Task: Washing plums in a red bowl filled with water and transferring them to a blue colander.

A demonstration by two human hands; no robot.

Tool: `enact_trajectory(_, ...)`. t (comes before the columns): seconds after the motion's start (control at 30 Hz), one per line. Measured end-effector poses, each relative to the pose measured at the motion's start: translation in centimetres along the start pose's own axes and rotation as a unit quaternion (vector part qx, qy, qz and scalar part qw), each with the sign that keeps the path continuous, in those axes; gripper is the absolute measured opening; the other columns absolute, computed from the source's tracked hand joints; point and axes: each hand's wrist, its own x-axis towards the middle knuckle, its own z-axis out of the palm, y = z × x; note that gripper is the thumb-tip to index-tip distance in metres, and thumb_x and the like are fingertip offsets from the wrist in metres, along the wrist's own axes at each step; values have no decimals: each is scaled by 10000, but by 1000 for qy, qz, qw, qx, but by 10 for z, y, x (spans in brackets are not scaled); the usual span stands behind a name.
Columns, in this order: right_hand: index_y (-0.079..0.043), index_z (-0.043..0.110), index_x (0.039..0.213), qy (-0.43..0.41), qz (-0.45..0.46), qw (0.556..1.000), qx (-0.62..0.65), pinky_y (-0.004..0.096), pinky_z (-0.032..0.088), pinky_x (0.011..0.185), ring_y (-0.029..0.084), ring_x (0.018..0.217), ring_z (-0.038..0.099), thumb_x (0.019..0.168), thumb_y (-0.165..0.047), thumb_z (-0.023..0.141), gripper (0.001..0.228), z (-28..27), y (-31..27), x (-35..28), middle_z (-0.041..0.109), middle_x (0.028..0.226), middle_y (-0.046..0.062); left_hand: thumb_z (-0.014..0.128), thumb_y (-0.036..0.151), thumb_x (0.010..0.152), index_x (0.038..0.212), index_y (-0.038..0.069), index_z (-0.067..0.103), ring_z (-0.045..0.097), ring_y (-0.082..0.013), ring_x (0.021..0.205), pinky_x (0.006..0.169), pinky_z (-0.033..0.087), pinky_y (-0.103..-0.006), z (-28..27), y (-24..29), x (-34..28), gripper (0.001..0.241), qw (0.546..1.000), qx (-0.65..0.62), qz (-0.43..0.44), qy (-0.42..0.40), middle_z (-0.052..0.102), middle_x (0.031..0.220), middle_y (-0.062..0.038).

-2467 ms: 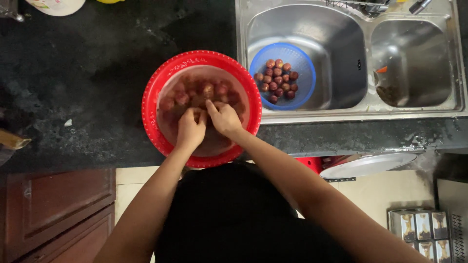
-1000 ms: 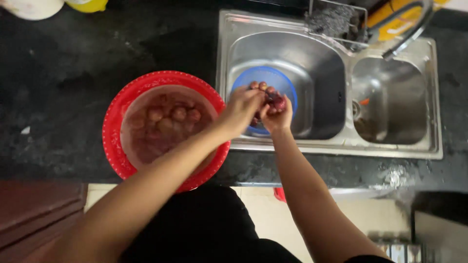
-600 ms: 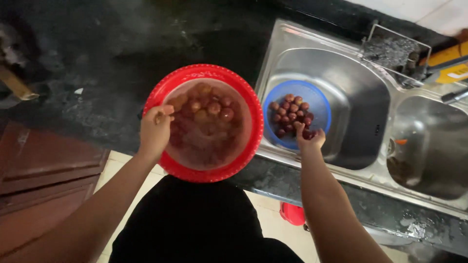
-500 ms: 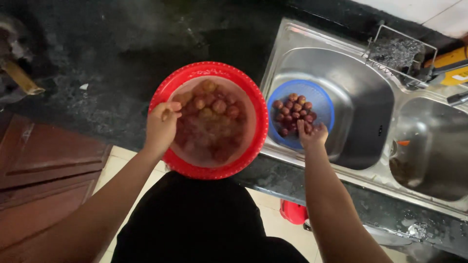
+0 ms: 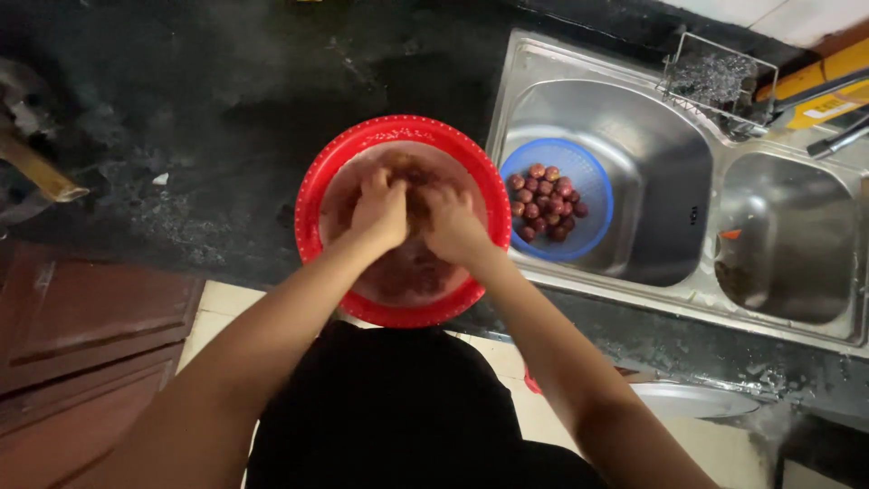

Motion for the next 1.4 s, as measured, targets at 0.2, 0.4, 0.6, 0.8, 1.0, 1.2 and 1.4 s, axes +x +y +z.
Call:
enact_trajectory(0.2, -187, 429, 1490, -309, 244, 916, -78, 591, 554, 883, 510, 1133, 617, 939, -253, 590, 578, -66, -68, 52, 403, 1539, 224, 823, 335, 708, 1306, 148, 591, 397, -417, 1286, 1043, 410, -506, -27, 19, -28, 668, 987, 137, 45, -70, 384, 1429, -210)
enact_trajectory(0.4, -150, 450, 1442, -330, 139, 931, -72, 511, 541, 957, 439, 1219, 609, 783, -283, 757, 739, 9, -7, 55, 607, 1344, 222, 791, 443, 785, 1226, 165, 710, 494, -368, 1217, 942, 491, -470, 21, 13, 4, 527, 938, 327, 11, -115, 522, 1360, -160)
enact_trajectory(0.6, -40, 341, 1509, -250, 167, 949, -92, 639, 421, 1024, 541, 1295, 475, 689, -170, 790, 943, -20, -45, 47, 357, 1557, 313, 850, 416, 653, 1326, 105, 654, 703, -318, 840, 687, 599, -416, 4, -14, -7, 768, 978, 202, 29, -36, 731, 898, -139)
enact_trajectory(0.8, 68, 363, 1458, -52, 318, 934, 155, 508, 515, 964, 499, 1151, 597, 802, -223, 734, 808, 1, -30, 13, 471, 1391, 387, 730, 529, 858, 1108, 123, 747, 710, -364, 912, 799, 558, -498, -27, -7, -27, 478, 998, -22, -46, -20, 744, 967, -197)
enact_trajectory(1.0, -37, 713, 1176, 7, 444, 831, 336, 415, 515, 983, 331, 1065, 721, 1082, -384, 495, 420, -4, -28, 26, 755, 1092, 221, 472, 444, 1059, 1223, 70, 610, 645, -316, 774, 707, 608, -502, 22, -45, -5, 431, 763, -559, -283, -160, 662, 908, -132)
enact_trajectory(1.2, -160, 652, 1229, 20, 395, 514, 761, 341, 553, 842, 188, 942, 671, 914, -83, 638, 324, 7, -19, 13, 673, 1066, 45, 575, 150, 911, 1415, 278, 423, 666, -175, 777, 736, 595, -394, -5, -30, -20, 542, 643, -708, -216, -198, 645, 981, -24)
enact_trajectory(1.4, -47, 665, 1252, -18, 456, 600, 657, 380, 501, 628, 246, 793, 616, 1011, -183, 631, 279, 17, -13, 4, 671, 986, 123, 697, 66, 843, 1374, 277, 397, 664, -160, 736, 644, 581, -383, -3, -25, -19, 645, 681, -660, -258, -184, 640, 950, -30)
